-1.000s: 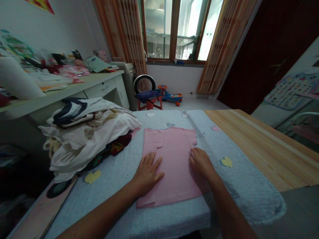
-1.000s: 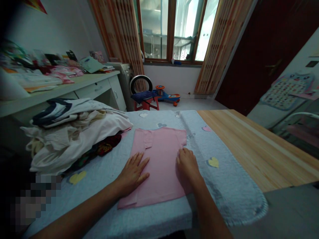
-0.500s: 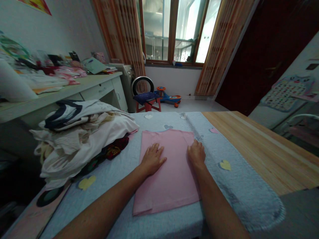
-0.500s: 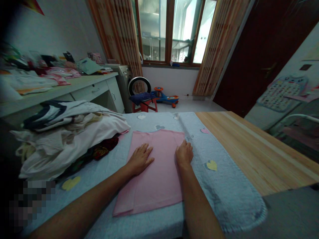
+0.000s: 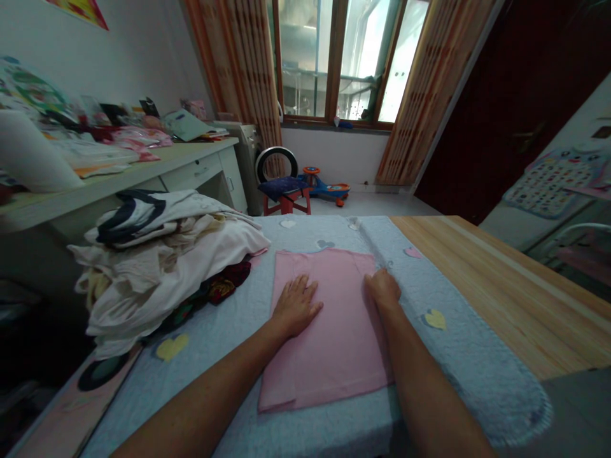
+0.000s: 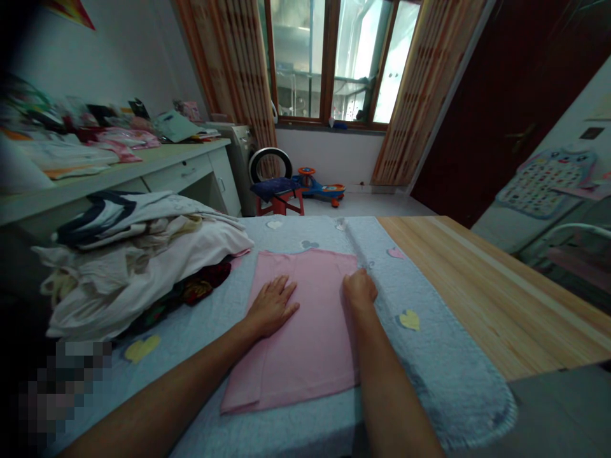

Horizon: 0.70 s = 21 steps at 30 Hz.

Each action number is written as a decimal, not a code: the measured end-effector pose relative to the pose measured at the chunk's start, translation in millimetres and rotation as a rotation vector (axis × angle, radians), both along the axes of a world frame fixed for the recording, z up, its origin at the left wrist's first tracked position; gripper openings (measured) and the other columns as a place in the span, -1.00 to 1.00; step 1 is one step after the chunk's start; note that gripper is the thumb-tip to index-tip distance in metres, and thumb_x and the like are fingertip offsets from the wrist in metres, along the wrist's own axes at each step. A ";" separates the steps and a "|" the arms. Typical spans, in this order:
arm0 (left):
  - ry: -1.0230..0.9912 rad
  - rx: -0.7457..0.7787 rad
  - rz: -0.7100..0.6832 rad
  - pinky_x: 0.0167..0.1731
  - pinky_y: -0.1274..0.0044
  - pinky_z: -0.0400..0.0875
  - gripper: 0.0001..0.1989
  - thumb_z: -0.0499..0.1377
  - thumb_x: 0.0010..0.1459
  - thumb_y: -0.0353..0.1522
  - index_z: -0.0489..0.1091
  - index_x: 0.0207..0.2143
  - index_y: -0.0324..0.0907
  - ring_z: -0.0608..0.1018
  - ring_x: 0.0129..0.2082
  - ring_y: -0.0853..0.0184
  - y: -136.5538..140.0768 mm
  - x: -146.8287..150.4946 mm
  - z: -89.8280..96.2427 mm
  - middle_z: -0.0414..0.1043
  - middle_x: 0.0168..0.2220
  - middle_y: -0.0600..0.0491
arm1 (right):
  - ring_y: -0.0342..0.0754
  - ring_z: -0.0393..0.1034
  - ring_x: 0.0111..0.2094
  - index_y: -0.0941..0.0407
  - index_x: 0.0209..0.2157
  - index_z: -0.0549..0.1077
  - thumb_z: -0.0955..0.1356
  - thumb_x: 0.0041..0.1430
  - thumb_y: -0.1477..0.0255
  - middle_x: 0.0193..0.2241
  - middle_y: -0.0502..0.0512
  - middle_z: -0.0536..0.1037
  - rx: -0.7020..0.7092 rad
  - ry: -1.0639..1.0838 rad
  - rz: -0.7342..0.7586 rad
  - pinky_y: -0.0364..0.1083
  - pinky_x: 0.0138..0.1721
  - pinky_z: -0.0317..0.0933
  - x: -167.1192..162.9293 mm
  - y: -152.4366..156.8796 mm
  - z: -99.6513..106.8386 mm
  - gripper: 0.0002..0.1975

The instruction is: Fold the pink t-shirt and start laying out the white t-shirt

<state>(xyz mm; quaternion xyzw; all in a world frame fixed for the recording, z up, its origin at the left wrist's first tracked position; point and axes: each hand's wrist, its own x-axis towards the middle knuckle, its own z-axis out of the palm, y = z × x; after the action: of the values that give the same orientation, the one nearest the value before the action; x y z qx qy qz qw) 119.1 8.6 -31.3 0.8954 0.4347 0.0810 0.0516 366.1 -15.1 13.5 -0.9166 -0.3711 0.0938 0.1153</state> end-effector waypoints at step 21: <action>0.017 -0.001 0.021 0.32 0.17 -0.05 -0.40 -0.03 0.33 -0.07 0.13 0.33 -0.14 0.05 0.39 0.07 -2.6 1.3 -0.1 0.01 0.39 -0.15 | 0.06 0.36 -0.07 0.20 0.20 0.28 0.22 0.26 0.56 -0.07 0.27 0.52 0.338 -0.192 0.286 -0.04 0.01 0.07 -3.2 12.6 -40.1 -0.53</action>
<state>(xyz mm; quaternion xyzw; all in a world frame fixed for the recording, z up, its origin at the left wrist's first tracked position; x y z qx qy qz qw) 120.5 6.0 -31.3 0.8915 0.4444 0.0740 0.0474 362.9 -2.5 -26.6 -0.8271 -0.5168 -0.0419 0.2170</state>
